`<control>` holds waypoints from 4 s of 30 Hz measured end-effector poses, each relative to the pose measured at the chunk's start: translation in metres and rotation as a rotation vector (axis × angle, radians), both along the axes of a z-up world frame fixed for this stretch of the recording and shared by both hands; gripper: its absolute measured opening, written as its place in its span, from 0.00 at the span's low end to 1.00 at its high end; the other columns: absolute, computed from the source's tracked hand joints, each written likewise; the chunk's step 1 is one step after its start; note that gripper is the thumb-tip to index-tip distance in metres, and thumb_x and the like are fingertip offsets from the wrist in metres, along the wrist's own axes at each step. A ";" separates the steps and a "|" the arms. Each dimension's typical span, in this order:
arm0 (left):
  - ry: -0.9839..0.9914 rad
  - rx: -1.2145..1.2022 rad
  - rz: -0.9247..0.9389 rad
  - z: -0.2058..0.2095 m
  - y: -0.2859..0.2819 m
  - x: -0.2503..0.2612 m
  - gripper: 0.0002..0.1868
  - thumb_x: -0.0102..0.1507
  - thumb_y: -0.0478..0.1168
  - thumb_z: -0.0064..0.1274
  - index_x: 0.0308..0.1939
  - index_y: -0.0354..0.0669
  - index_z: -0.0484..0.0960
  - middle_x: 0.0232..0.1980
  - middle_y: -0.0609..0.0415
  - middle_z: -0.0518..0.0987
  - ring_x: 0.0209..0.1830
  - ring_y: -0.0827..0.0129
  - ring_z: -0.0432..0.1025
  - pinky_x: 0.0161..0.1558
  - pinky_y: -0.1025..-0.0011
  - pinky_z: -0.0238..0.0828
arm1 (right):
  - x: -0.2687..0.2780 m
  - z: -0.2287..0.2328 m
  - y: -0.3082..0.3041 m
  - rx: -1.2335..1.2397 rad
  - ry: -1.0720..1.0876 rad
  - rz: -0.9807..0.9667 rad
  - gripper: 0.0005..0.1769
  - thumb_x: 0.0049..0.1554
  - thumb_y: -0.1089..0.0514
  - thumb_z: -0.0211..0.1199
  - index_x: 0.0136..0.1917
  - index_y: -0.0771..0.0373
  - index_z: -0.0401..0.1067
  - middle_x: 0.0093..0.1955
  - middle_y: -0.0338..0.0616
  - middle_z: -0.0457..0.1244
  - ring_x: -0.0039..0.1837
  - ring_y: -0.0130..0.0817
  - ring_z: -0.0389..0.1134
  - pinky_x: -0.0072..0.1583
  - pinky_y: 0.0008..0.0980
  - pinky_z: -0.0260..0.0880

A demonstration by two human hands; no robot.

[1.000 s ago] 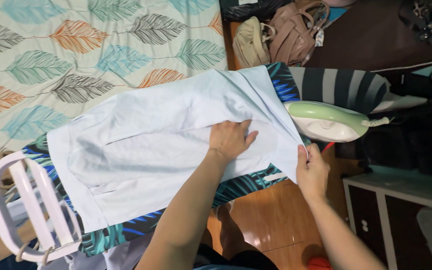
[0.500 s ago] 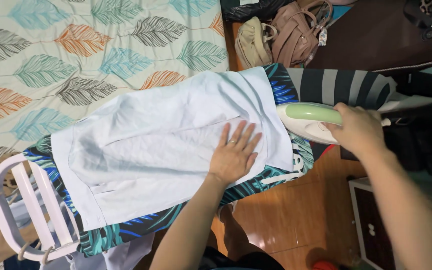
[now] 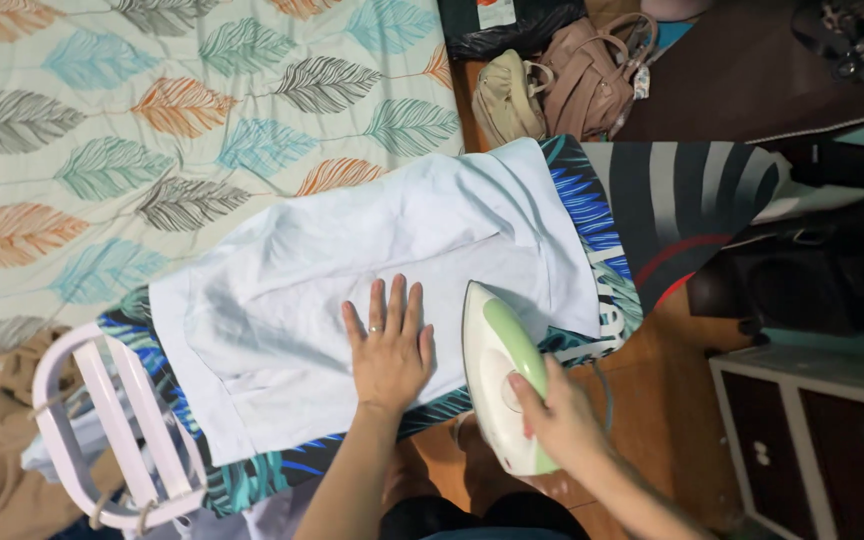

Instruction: The person irons white shirts using a steam iron on an ironing board, then places the shirts on hangers and buttons the collars.

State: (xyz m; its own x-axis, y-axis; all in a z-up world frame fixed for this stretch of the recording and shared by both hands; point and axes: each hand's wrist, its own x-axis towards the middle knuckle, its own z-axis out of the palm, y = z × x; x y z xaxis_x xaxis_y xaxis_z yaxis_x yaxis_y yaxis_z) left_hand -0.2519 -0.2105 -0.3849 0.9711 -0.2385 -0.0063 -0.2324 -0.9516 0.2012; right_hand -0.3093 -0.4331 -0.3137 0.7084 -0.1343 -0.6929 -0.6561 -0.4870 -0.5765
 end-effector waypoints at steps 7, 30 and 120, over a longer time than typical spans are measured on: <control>0.043 -0.049 -0.025 -0.007 0.010 0.002 0.34 0.65 0.48 0.40 0.74 0.39 0.62 0.80 0.49 0.57 0.82 0.51 0.45 0.75 0.35 0.30 | 0.121 -0.021 0.043 -0.133 -0.327 -0.171 0.25 0.62 0.44 0.57 0.59 0.69 0.64 0.30 0.55 0.68 0.32 0.43 0.73 0.38 0.41 0.73; 0.136 0.007 -0.083 -0.012 0.010 0.004 0.35 0.66 0.47 0.36 0.76 0.37 0.59 0.82 0.50 0.53 0.83 0.52 0.38 0.74 0.33 0.22 | 0.014 0.005 0.057 -0.144 -0.052 -0.544 0.22 0.60 0.47 0.56 0.58 0.67 0.63 0.33 0.53 0.68 0.29 0.43 0.72 0.37 0.41 0.73; 0.099 -0.056 -0.076 0.001 0.009 0.006 0.38 0.59 0.40 0.44 0.75 0.37 0.59 0.79 0.52 0.62 0.78 0.61 0.56 0.66 0.51 0.57 | 0.070 -0.006 0.039 -0.159 -0.193 -0.226 0.26 0.57 0.42 0.61 0.57 0.65 0.68 0.33 0.52 0.69 0.26 0.42 0.70 0.35 0.39 0.72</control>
